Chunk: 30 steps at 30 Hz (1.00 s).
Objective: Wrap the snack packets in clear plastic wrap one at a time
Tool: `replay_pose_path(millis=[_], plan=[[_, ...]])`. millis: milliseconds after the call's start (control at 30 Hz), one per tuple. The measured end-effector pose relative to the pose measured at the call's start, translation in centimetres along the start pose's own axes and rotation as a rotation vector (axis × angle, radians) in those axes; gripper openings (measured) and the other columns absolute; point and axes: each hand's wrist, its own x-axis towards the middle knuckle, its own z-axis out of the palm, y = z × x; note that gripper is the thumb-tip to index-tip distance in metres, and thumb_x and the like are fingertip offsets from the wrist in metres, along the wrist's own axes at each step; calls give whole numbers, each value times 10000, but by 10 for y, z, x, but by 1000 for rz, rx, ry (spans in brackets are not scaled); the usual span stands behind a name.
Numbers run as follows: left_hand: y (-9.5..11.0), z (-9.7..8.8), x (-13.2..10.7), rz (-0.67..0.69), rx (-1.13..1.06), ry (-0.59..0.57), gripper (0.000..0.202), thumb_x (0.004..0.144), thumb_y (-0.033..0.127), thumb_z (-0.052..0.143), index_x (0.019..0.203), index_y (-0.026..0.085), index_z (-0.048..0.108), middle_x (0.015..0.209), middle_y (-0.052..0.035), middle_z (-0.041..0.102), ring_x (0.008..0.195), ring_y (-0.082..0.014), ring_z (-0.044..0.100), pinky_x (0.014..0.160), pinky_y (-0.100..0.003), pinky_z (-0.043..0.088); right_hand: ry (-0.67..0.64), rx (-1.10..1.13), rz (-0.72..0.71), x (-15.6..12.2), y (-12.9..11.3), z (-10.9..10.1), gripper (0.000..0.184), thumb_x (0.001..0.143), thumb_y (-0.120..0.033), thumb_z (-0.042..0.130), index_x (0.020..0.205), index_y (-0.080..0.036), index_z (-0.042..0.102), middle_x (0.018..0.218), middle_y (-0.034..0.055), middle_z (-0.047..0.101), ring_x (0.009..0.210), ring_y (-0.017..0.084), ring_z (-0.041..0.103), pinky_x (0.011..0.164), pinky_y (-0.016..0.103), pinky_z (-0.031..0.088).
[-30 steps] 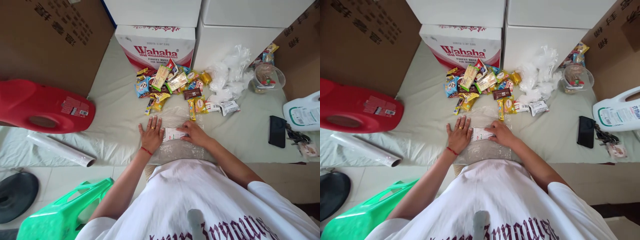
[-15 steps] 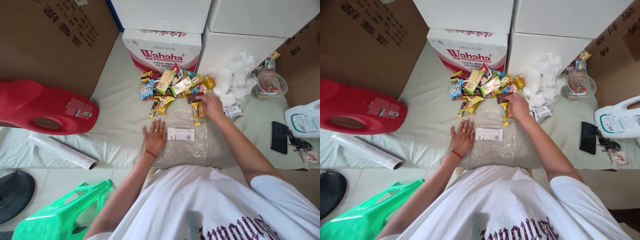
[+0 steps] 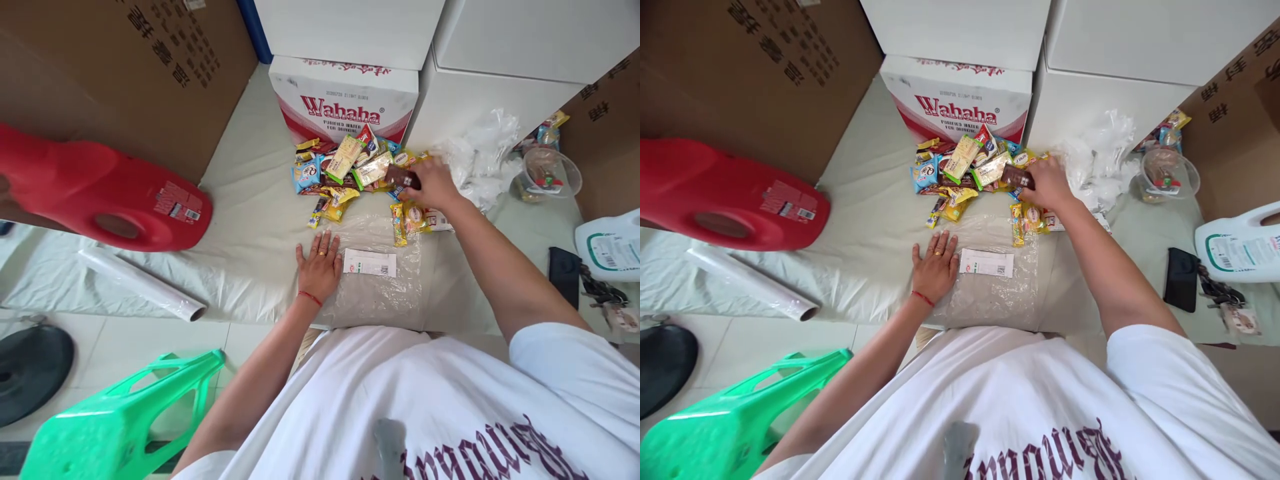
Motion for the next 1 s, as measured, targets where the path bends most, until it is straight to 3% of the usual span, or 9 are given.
replay_pose_path(millis=[100,133,267,400,567,733,1000], plan=[[0,1,0,0,-17,4,578,1069,375,246,1624,279,373,1717,-84,298,1612,-265,249,1274,-697,42,235,147,94,-34,-22,-22,499,958,-564,566,1336,-247,644,1240,154,649,1203,380,533,1011,561,470],[0,1,0,1,-21,2,579,1069,376,246,1626,277,370,1718,-83,295,1613,-265,246,1275,-696,35,247,216,61,-49,-34,-24,473,956,-541,576,1318,-245,649,1221,138,656,1175,359,550,1014,538,465],[0,-1,0,9,-23,-4,581,1068,369,248,1631,272,359,1721,-85,287,1615,-268,240,1275,-695,27,5,396,-204,-107,-93,0,455,924,-509,649,1266,-209,669,1165,121,673,1083,324,563,997,499,447],[1,-2,0,0,-9,-5,582,1070,378,244,1629,264,364,1720,-88,289,1613,-274,245,1274,-695,46,-243,302,-191,-136,-126,35,539,903,-460,719,1365,-195,638,1268,161,636,1159,369,511,1003,510,423],[2,-2,-1,4,7,-3,583,1068,373,247,1625,255,371,1718,-90,293,1610,-267,253,1278,-681,48,-224,238,-236,-135,-132,35,754,865,-470,785,1510,-188,514,1452,179,568,1317,406,432,1100,548,349],[2,-2,-1,5,31,2,586,1071,382,229,1626,254,367,1718,-81,297,1606,-267,261,1276,-683,63,-277,138,-267,-129,-147,29,512,902,-322,739,1368,-151,615,1292,176,660,1224,382,490,1026,511,388],[3,-1,-2,-4,55,-14,582,1078,401,205,1630,288,352,1733,-40,258,1614,-241,237,1284,-669,82,-287,195,-265,-127,-124,26,546,922,-321,719,1430,-161,597,1329,150,653,1212,354,497,1019,476,391]])
